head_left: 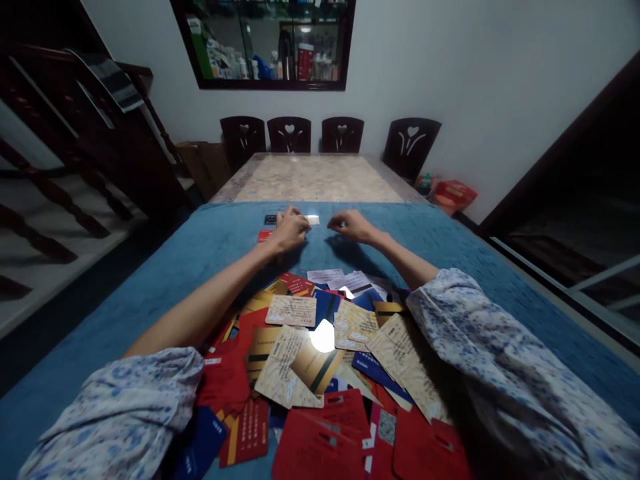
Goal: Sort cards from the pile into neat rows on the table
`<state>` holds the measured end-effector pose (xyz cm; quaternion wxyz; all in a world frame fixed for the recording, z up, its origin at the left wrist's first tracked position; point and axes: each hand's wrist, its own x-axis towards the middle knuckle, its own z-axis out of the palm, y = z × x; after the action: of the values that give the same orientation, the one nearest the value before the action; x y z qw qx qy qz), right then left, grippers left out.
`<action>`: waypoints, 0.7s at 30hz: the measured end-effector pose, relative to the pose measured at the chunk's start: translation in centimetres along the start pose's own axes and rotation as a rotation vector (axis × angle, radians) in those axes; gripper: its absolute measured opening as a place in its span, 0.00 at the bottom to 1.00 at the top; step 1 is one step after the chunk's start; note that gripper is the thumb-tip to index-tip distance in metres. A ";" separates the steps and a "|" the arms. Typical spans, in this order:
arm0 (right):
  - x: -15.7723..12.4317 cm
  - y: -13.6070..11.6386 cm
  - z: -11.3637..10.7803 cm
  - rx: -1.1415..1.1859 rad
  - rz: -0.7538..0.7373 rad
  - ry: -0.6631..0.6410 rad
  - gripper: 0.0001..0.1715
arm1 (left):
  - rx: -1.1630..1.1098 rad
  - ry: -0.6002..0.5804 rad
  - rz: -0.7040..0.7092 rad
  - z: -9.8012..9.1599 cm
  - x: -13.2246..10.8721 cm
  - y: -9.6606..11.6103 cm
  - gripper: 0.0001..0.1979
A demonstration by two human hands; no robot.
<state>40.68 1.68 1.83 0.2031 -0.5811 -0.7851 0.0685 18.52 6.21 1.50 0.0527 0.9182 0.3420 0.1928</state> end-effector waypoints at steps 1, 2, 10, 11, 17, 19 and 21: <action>-0.5 -0.1 -0.1 0.016 -0.003 0.007 0.18 | -0.011 0.003 0.006 -0.1 -0.4 0.6 0.14; -1.1 -0.2 -0.2 0.032 -0.004 0.017 0.17 | -0.023 0.004 0.010 -0.2 -0.8 1.2 0.15; -6.4 -1.2 -0.9 0.100 -0.110 0.051 0.14 | -0.101 -0.047 0.087 -0.4 -4.0 5.1 0.16; -7.2 -1.3 -1.0 0.105 -0.126 0.055 0.13 | -0.112 -0.064 0.104 -0.3 -4.4 5.5 0.15; -11.2 -1.9 -1.6 0.124 -0.212 -0.008 0.12 | -0.149 -0.175 0.166 -0.1 -6.6 7.4 0.15; -12.1 -1.9 -1.7 0.143 -0.238 -0.040 0.11 | -0.164 -0.195 0.190 -0.1 -7.3 7.9 0.16; -12.8 -1.8 -1.7 0.171 -0.275 -0.090 0.09 | -0.175 -0.217 0.221 -0.2 -7.9 8.4 0.16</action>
<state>42.88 -11.11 0.89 0.2241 -0.4449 -0.8569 0.1325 18.10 -5.26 1.11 0.1473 0.9575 0.2132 0.1264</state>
